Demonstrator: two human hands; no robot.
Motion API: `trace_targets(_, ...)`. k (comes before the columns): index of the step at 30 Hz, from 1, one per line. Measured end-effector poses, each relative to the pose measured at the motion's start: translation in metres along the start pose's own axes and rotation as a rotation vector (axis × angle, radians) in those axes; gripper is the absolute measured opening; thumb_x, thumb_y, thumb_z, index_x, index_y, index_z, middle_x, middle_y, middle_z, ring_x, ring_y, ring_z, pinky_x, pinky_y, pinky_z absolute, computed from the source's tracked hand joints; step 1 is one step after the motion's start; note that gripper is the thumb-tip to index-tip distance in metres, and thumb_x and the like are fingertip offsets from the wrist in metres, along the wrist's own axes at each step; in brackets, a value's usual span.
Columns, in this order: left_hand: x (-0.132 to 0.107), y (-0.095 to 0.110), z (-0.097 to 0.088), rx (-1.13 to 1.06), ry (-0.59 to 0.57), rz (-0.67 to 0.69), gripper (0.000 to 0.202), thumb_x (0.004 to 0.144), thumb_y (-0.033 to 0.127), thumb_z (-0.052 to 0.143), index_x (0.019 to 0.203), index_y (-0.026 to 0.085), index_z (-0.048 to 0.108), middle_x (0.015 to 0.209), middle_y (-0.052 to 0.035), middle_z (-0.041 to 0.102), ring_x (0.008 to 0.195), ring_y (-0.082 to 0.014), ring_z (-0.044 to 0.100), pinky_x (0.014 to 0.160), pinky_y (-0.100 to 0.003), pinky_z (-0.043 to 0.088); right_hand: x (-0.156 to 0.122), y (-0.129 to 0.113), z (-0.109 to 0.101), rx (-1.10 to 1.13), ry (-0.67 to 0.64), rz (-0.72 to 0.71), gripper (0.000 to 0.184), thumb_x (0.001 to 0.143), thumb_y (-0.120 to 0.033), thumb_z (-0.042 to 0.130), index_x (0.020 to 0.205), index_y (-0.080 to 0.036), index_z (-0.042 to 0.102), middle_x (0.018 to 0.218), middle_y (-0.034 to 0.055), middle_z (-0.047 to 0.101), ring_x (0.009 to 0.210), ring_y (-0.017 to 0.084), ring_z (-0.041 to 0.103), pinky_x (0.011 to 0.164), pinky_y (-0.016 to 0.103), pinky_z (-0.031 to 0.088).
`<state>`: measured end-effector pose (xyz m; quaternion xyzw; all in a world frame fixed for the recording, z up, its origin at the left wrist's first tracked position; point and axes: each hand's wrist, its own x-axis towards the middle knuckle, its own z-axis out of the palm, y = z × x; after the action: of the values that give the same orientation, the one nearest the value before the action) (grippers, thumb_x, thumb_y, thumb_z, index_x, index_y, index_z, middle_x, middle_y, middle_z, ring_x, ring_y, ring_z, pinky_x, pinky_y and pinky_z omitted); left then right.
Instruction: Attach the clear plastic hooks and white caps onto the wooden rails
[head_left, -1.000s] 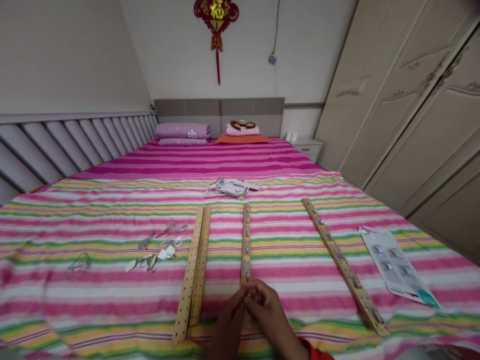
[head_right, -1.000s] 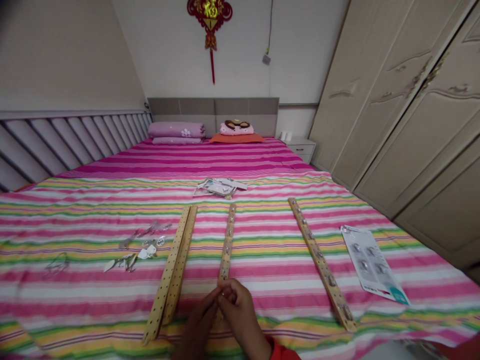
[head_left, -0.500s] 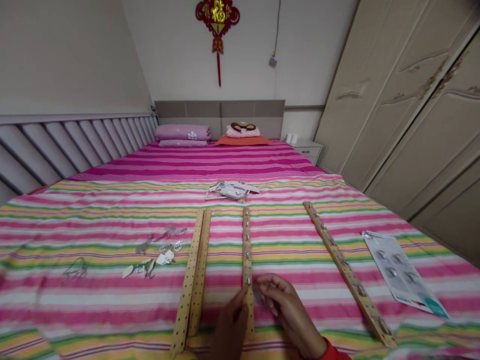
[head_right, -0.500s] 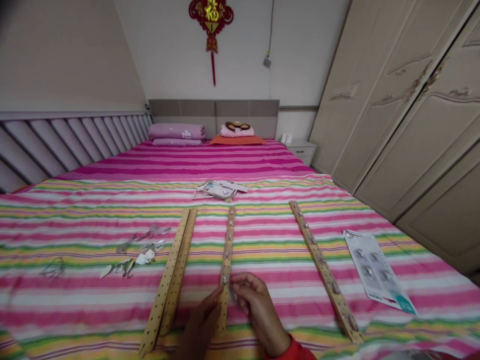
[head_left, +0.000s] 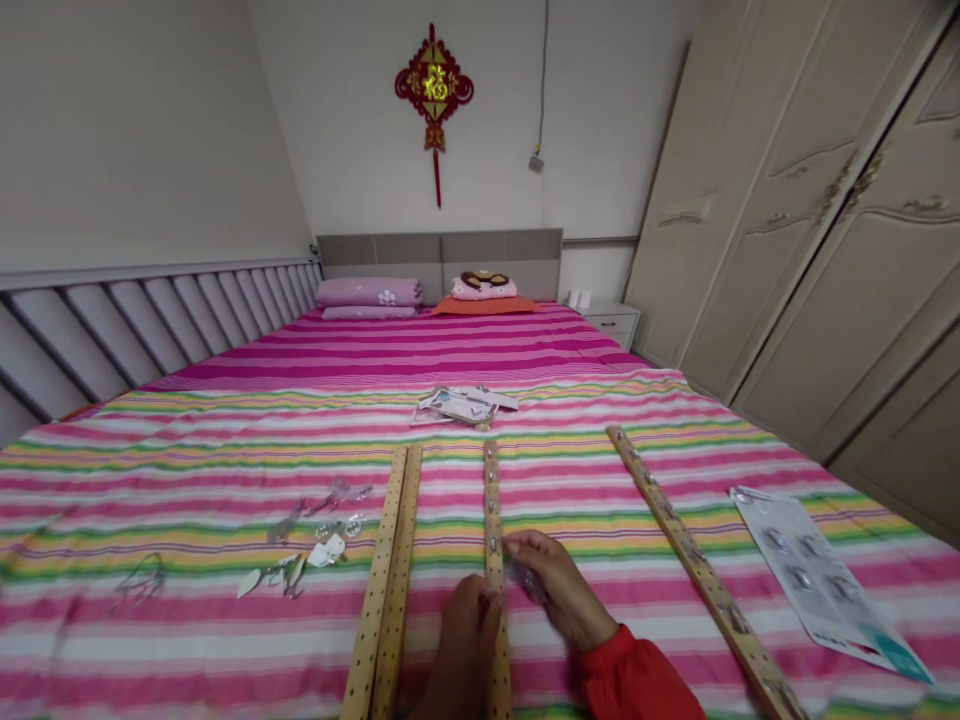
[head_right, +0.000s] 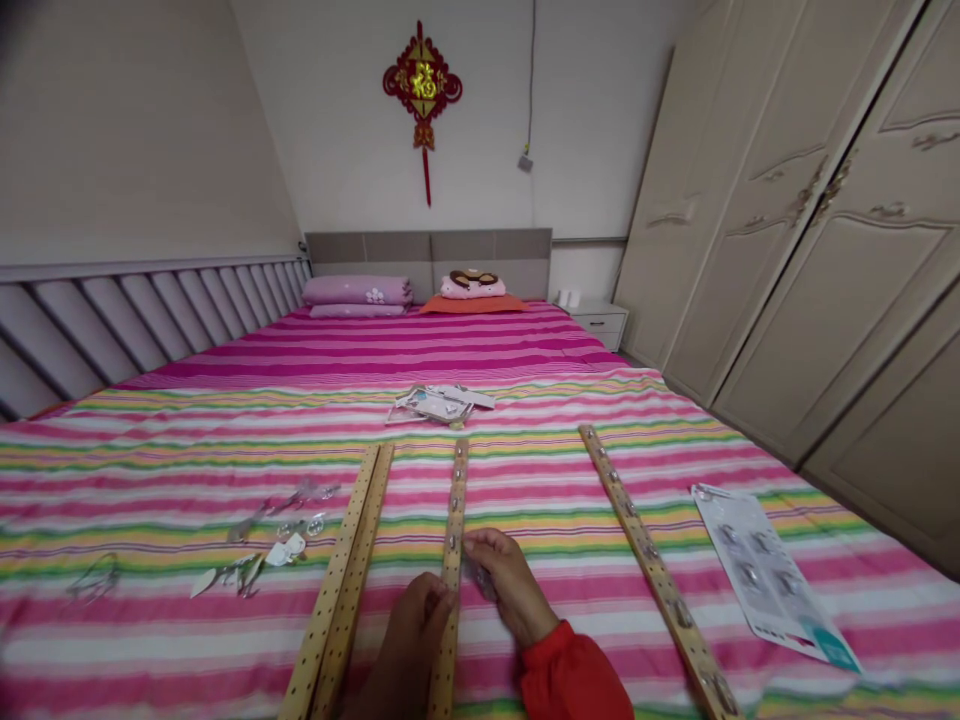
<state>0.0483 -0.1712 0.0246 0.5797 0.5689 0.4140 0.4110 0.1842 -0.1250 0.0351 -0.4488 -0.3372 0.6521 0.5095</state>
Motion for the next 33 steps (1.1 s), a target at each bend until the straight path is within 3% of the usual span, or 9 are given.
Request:
trace_targets(4, 0.005, -0.004, -0.008, -0.234, -0.046, -0.188, 0.036, 0.066, 0.050, 0.061, 0.059, 0.021, 0.042, 0.057, 0.0058, 0.040, 0.056, -0.0112, 0.038, 0.054, -0.024, 0.033, 0.017, 0.010, 0.004, -0.061, -0.051, 0.066, 0.030, 0.047, -0.028, 0.077, 0.056, -0.019, 0.050, 0.034, -0.0099, 0.044, 0.030, 0.003, 0.030, 0.034, 0.019, 0.014)
trace_targets(8, 0.016, 0.003, -0.026, -0.322, -0.141, -0.255, 0.042, 0.063, 0.059, 0.058, 0.059, 0.021, 0.042, 0.055, 0.0064, 0.038, 0.053, -0.0103, 0.035, 0.054, -0.025, 0.031, 0.020, 0.017, 0.006, -0.077, -0.024, 0.076, 0.026, 0.047, -0.020, 0.071, 0.053, -0.021, 0.046, 0.031, -0.0115, 0.039, 0.028, 0.003, 0.027, 0.034, 0.019, 0.012)
trace_targets(10, 0.024, 0.011, -0.037, -0.198, -0.097, -0.164, 0.040, 0.066, 0.057, 0.055, 0.058, 0.021, 0.040, 0.056, 0.0058, 0.038, 0.055, -0.0111, 0.036, 0.056, -0.026, 0.031, 0.019, 0.019, 0.005, -0.088, -0.016, 0.082, 0.022, 0.049, -0.019, 0.068, 0.053, -0.021, 0.046, 0.030, -0.0110, 0.039, 0.028, 0.003, 0.027, 0.034, 0.019, 0.011)
trace_targets(14, 0.040, 0.027, -0.048, 0.270, 0.072, 0.058, 0.034, 0.074, 0.042, 0.052, 0.054, 0.022, 0.034, 0.055, 0.0049, 0.037, 0.057, -0.0124, 0.039, 0.058, -0.026, 0.028, 0.023, 0.012, 0.001, -0.116, -0.017, 0.050, 0.023, 0.049, -0.023, 0.069, 0.053, -0.020, 0.046, 0.034, -0.0103, 0.041, 0.032, 0.004, 0.029, 0.036, 0.019, 0.016)
trace_targets(19, 0.052, 0.042, -0.033, 0.533, -0.113, 0.062, 0.019, 0.066, 0.026, 0.062, 0.068, 0.022, 0.043, 0.061, 0.0043, 0.050, 0.058, -0.0131, 0.045, 0.055, -0.025, 0.025, 0.051, -0.016, -0.003, -0.348, -0.002, -0.162, 0.025, 0.050, -0.029, 0.070, 0.054, -0.020, 0.047, 0.041, -0.0097, 0.045, 0.041, 0.005, 0.035, 0.042, 0.020, 0.025)
trace_targets(22, 0.060, 0.047, -0.024, 0.551, -0.128, 0.021, 0.025, 0.066, 0.031, 0.066, 0.080, 0.020, 0.048, 0.073, 0.0004, 0.059, 0.063, -0.0150, 0.051, 0.056, -0.024, 0.027, 0.073, -0.025, 0.000, -0.407, -0.037, -0.162, 0.025, 0.048, -0.023, 0.072, 0.055, -0.019, 0.048, 0.042, -0.0102, 0.045, 0.042, 0.006, 0.036, 0.043, 0.020, 0.025)
trace_targets(25, 0.070, 0.045, -0.021, 0.582, -0.148, -0.007, 0.022, 0.067, 0.034, 0.065, 0.075, 0.020, 0.051, 0.070, -0.0009, 0.058, 0.063, -0.0161, 0.051, 0.056, -0.026, 0.025, 0.089, -0.021, 0.006, -0.453, -0.066, -0.134, 0.028, 0.046, -0.016, 0.073, 0.052, -0.019, 0.046, 0.039, -0.0109, 0.043, 0.041, 0.005, 0.035, 0.042, 0.020, 0.023)
trace_targets(29, 0.081, 0.028, -0.017, 0.184, -0.269, -0.090, 0.027, 0.070, 0.030, 0.061, 0.051, 0.020, 0.044, 0.048, 0.0050, 0.042, 0.049, -0.0103, 0.036, 0.054, -0.026, 0.021, 0.096, -0.014, 0.010, -0.447, -0.116, -0.107, 0.032, 0.055, -0.020, 0.073, 0.049, -0.019, 0.041, 0.040, -0.0109, 0.041, 0.042, 0.004, 0.034, 0.042, 0.019, 0.022)
trace_targets(33, 0.085, 0.009, -0.012, -0.103, -0.317, -0.215, 0.036, 0.074, 0.039, 0.053, 0.048, 0.021, 0.035, 0.042, 0.0083, 0.030, 0.041, -0.0071, 0.025, 0.046, -0.024, 0.019, 0.091, -0.016, 0.002, -0.372, -0.165, -0.027, 0.032, 0.065, -0.035, 0.068, 0.054, -0.021, 0.042, 0.039, -0.0114, 0.036, 0.037, 0.004, 0.028, 0.038, 0.019, 0.017)
